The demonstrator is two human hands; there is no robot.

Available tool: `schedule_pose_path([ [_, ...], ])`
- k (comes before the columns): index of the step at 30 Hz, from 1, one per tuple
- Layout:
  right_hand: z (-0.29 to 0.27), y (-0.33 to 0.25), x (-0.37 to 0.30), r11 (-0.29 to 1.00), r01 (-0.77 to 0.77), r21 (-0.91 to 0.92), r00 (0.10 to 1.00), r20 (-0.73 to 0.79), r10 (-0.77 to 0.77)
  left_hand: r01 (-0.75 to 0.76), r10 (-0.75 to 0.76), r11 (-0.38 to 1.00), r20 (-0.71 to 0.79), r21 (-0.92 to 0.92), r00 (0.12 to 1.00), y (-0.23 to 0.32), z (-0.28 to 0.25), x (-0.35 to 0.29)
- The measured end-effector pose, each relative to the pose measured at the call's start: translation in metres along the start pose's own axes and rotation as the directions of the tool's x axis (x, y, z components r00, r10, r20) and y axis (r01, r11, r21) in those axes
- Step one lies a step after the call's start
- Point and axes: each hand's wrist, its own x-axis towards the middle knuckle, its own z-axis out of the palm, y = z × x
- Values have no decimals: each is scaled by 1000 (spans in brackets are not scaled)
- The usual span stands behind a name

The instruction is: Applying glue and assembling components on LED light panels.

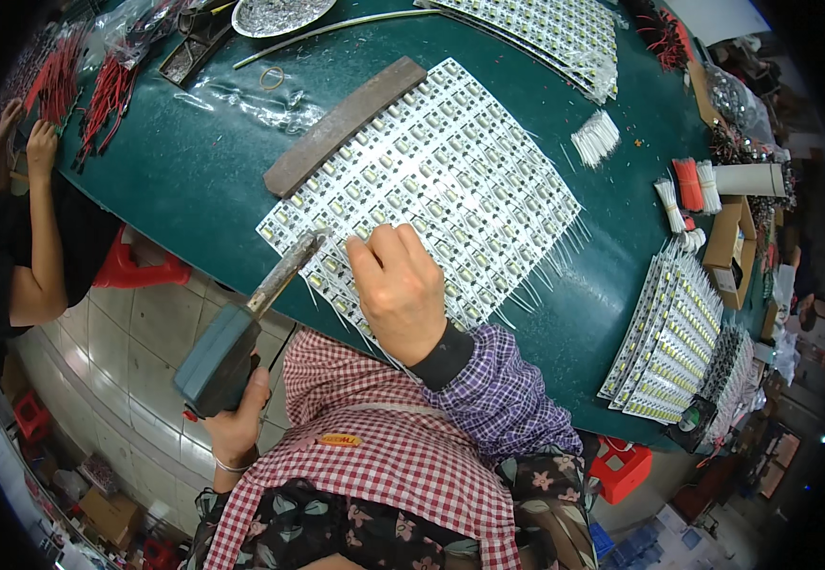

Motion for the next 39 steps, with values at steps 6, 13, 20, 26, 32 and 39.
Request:
schedule_pose_path([
  [6,-11,-1,-3,1000,-4,0,998,70,4,63,-63,995,-1,-79,998,6,2,5],
  [13,-27,-10,6,1000,-24,20,999,-22,24,50,-53,996,-38,-74,998,10,6,11],
  [20,3,2,4,999,-15,29,998,-59,16,-2,2,999,-4,-44,1000,9,8,16],
  [26,7,3,2,1000,2,8,999,-55,-1,9,-8,999,30,-41,1000,8,9,17],
  [32,6,2,2,1000,-13,27,998,-58,15,39,-35,996,48,-81,998,8,12,20],
  [39,5,2,3,999,-20,28,999,-48,21,62,-53,994,93,-94,994,14,14,25],
])
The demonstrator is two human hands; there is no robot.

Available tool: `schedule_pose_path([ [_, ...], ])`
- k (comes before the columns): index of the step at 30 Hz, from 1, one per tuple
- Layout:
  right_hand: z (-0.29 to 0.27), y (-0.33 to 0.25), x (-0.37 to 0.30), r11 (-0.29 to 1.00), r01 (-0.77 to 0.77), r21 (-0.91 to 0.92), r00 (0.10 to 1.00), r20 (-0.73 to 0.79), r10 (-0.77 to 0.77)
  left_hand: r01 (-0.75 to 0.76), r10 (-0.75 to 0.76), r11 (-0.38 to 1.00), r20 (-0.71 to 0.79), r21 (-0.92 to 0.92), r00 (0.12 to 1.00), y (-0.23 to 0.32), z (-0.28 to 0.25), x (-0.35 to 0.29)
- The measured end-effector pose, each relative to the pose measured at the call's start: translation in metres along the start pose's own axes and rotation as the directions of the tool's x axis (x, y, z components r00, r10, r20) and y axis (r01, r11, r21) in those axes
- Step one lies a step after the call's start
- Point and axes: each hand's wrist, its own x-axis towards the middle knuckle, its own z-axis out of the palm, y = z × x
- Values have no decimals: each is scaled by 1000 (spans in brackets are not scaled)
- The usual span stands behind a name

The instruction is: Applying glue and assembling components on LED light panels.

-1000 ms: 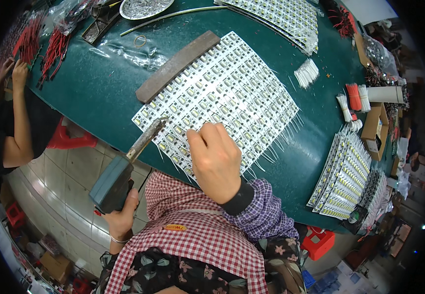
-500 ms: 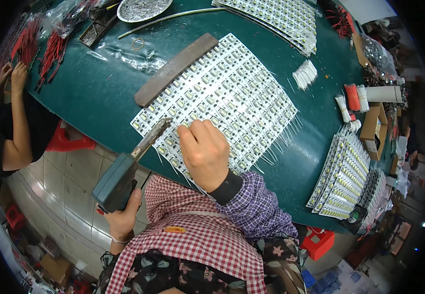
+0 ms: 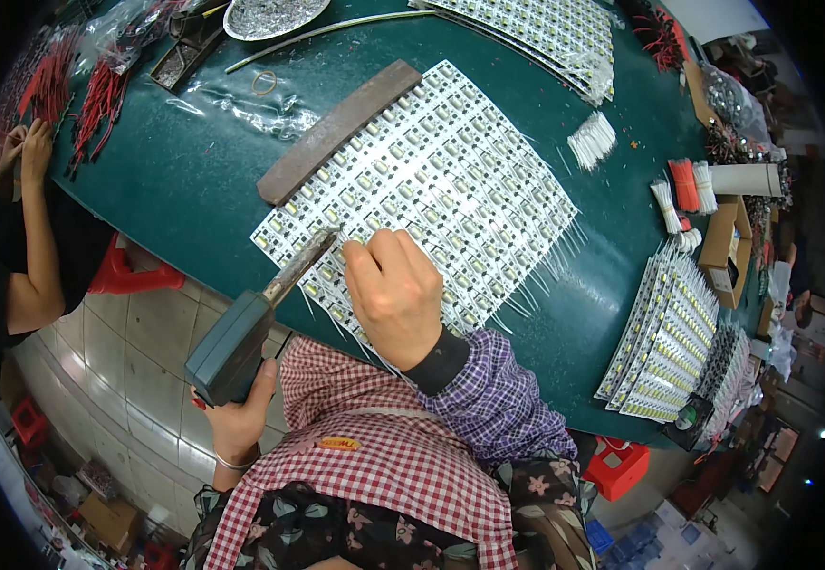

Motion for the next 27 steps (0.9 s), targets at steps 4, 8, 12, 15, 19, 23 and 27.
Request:
schedule_pose_path([
  [4,0,-2,0,1000,-1,0,1000,2,1,-19,19,1000,-3,13,1000,0,-2,-2],
  [8,0,0,0,1000,-4,-4,1000,-1,4,26,-25,999,-29,23,999,-3,-4,-7],
  [12,0,0,0,1000,-8,-11,1000,2,8,49,-49,999,-55,2,997,-1,-4,-8],
  [15,0,-1,0,1000,-10,-6,1000,0,10,31,-32,1000,-47,-1,998,1,-3,-7],
  [19,0,-1,0,1000,-8,-3,1000,-3,8,-26,27,1000,-35,11,999,-3,0,-5],
  [23,0,-1,0,1000,-11,5,1000,-5,11,-49,50,998,-21,25,999,-3,0,-3],
  [27,1,1,-1,1000,-25,11,1000,-10,25,-40,41,998,-1,42,999,0,0,-1],
])
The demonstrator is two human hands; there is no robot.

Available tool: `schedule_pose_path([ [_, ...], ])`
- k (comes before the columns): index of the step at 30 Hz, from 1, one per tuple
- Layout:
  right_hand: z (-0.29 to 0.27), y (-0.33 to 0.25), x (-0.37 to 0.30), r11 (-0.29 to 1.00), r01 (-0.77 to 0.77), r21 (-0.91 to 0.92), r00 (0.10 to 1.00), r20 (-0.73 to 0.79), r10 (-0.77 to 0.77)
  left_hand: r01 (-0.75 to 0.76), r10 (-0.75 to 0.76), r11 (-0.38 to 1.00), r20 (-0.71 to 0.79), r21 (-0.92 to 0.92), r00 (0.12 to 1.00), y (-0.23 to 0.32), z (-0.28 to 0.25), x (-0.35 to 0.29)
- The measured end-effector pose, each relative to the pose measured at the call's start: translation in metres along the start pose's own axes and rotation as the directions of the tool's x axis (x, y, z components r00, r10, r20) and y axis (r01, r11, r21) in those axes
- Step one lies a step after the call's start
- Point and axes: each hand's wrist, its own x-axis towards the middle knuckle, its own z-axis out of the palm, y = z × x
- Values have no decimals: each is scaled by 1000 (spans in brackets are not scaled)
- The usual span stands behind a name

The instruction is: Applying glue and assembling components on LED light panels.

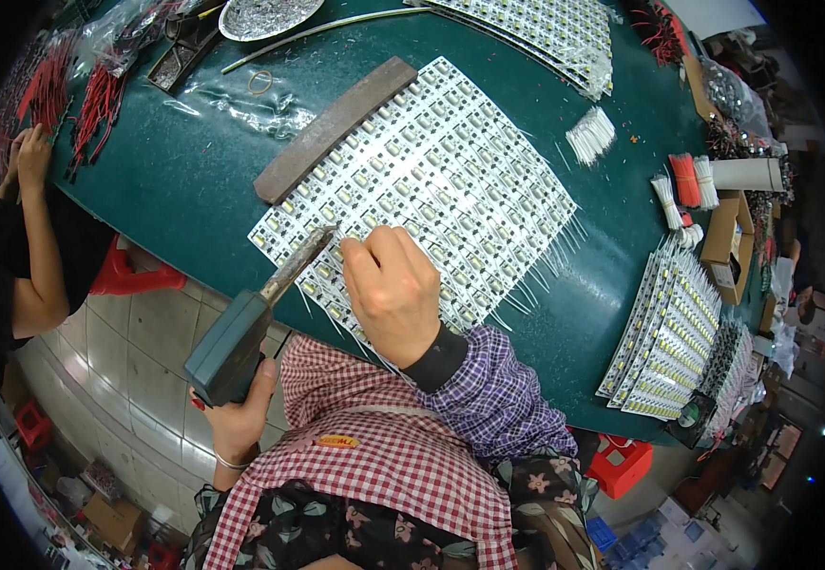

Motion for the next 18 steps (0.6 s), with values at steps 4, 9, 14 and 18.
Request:
schedule_pose_path([
  [4,0,-1,1,1000,5,14,1000,-3,-5,28,-30,999,-58,-29,998,-1,-1,-6],
  [9,0,0,0,1000,3,0,1000,0,-3,-35,37,999,37,-37,999,-21,-11,-17],
  [14,-1,-1,2,1000,5,7,1000,-8,-5,-32,32,999,18,15,999,-13,-9,-16],
  [18,-4,-2,0,1000,-7,6,1000,17,7,32,-31,999,-61,14,998,-1,-4,-10],
])
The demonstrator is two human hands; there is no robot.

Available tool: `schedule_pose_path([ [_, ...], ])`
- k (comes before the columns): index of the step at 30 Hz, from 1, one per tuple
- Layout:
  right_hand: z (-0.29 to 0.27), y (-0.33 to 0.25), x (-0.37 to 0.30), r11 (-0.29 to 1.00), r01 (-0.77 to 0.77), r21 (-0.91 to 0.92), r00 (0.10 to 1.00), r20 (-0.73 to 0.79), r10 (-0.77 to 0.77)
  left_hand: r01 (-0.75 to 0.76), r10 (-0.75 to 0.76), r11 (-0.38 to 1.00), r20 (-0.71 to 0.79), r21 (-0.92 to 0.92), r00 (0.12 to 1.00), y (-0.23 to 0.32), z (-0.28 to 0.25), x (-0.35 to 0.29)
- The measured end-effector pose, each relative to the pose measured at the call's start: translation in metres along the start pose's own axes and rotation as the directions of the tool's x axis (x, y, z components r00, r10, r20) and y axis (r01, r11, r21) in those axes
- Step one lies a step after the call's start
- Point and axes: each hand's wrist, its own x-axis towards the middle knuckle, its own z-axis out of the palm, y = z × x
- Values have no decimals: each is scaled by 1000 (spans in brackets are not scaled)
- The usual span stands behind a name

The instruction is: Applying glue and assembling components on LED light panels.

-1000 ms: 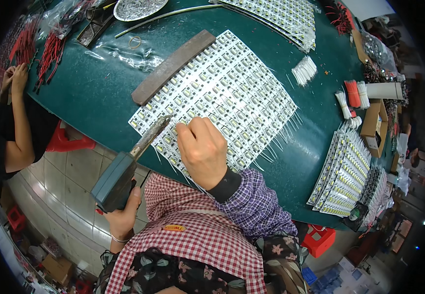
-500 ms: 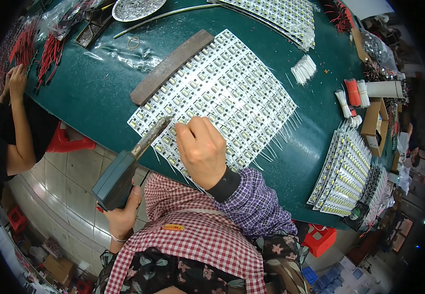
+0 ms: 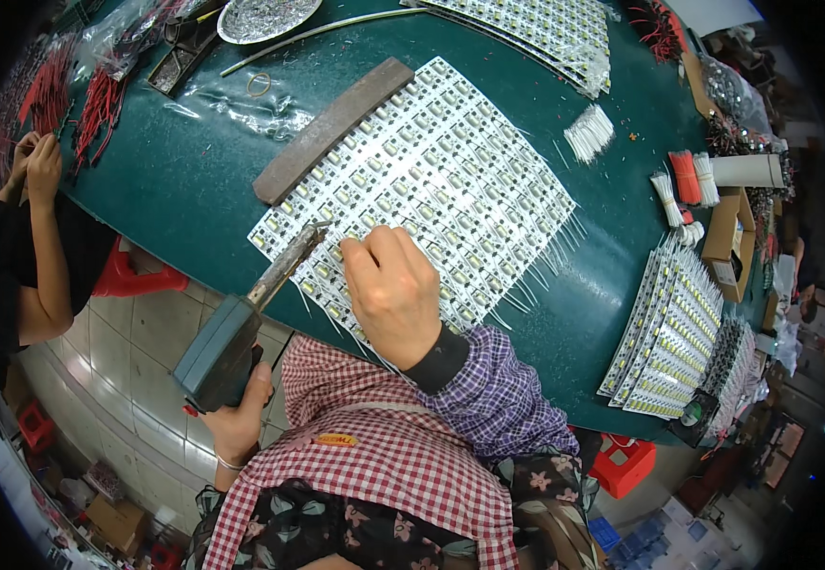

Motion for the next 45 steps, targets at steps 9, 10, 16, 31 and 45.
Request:
schedule_pose_path([
  [9,-21,4,12,992,-52,111,999,13,50,36,-37,998,-15,-61,999,4,2,3],
  [10,-17,8,13,992,-38,119,999,10,37,20,-21,999,-14,-48,1000,3,2,3],
  [16,-5,17,8,993,-51,111,999,14,50,-34,34,999,2,-3,999,1,4,7],
  [31,-4,19,8,993,-69,92,997,37,66,-98,97,995,82,9,992,5,8,17],
  [45,-5,19,9,997,-43,67,999,9,43,-11,11,1000,6,-1,1000,1,6,4],
])
